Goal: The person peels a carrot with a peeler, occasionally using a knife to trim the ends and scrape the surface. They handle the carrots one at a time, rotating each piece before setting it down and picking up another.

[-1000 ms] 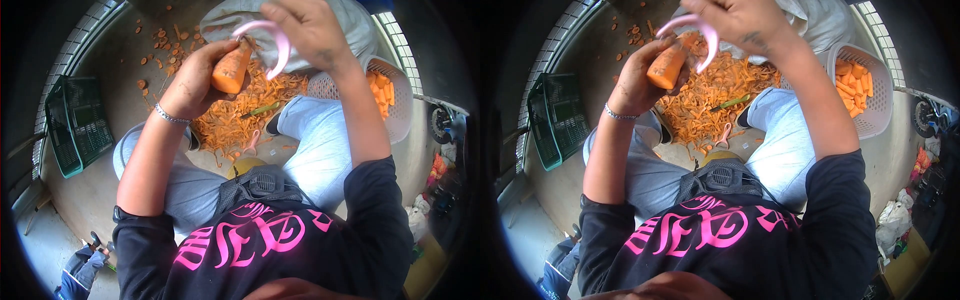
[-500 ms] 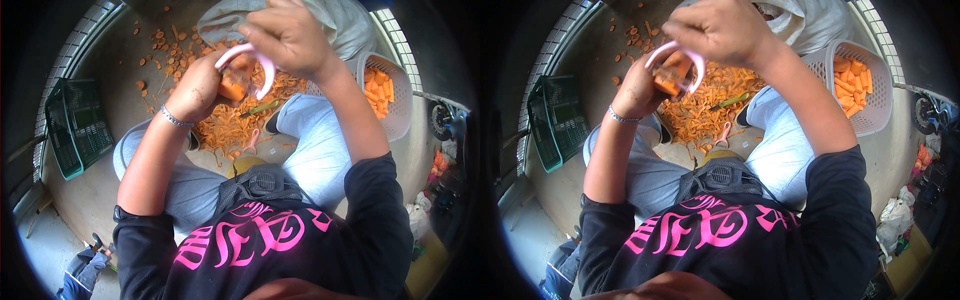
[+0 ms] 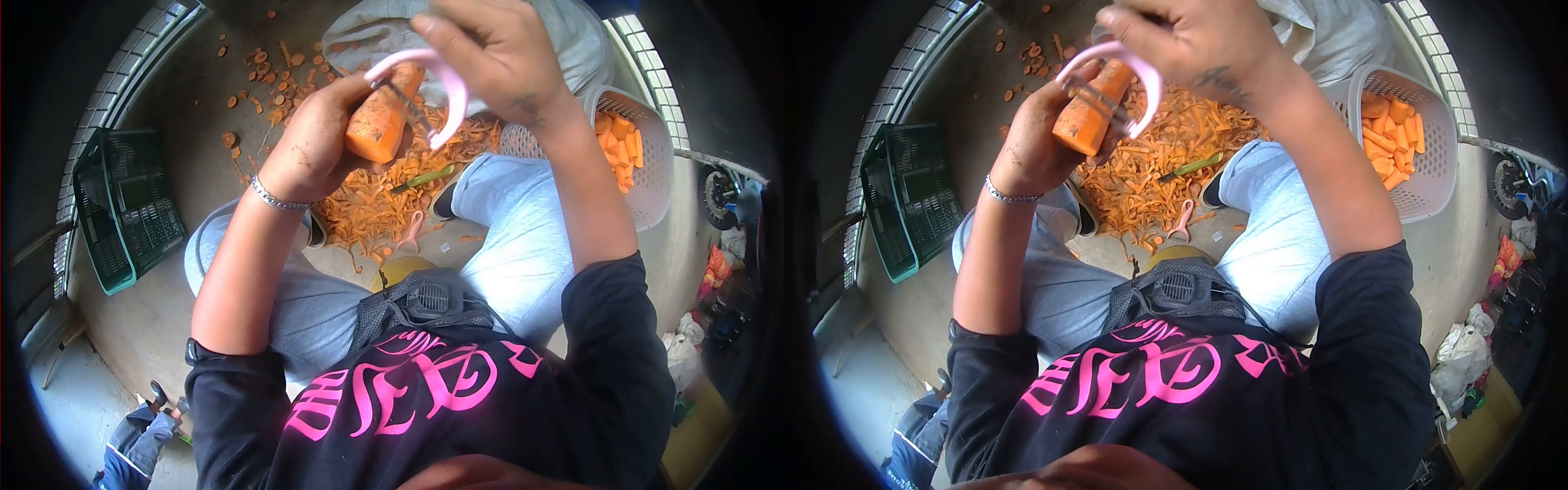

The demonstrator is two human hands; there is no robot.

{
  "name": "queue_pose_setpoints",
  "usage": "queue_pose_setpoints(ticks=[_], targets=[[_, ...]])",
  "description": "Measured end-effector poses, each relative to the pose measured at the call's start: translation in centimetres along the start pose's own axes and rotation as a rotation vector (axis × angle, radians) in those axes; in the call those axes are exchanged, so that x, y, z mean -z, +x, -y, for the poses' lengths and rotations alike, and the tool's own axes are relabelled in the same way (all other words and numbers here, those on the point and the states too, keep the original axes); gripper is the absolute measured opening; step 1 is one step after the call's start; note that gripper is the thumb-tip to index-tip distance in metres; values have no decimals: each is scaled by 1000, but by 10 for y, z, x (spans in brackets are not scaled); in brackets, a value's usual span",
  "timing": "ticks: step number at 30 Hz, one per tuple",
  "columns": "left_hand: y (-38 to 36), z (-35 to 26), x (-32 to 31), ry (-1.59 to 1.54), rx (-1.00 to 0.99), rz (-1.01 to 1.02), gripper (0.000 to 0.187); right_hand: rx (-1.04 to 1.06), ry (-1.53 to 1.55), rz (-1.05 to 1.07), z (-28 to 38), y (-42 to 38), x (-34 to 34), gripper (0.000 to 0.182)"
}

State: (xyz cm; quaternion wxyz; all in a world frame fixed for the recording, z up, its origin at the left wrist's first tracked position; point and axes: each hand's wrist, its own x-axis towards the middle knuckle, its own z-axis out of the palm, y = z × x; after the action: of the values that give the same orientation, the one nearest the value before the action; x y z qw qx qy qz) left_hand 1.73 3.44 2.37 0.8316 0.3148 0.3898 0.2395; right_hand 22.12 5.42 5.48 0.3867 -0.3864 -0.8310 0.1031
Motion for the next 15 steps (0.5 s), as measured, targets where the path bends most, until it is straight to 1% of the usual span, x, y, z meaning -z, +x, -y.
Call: queue_pose_setpoints(ticks=[1,4,5,8,11,14,15], targets=[[-1,1,-1,0,-23,-31,38,22,-7,-14,5,0,-2,20],[-1,0,-2,131,1,-130,44,90,-28,-55,17,-1,-4,17],[-2,0,-6,136,-13,-157,42,77,-90,5,18,0,-2,16],[-6,-2,-7,186,-31,-126,41,72,-107,10,21,0,-1,16],[-7,-1,-11,146,0,-162,40,126,-64,-58,17,-1,-5,19],[-8,0,-13,3,53,-123,41,78,-79,5,-11,-3,-4,24],[-9,-1,-14,-6,60,-89,42,110,-155,-43,-23,-3,-2,27]])
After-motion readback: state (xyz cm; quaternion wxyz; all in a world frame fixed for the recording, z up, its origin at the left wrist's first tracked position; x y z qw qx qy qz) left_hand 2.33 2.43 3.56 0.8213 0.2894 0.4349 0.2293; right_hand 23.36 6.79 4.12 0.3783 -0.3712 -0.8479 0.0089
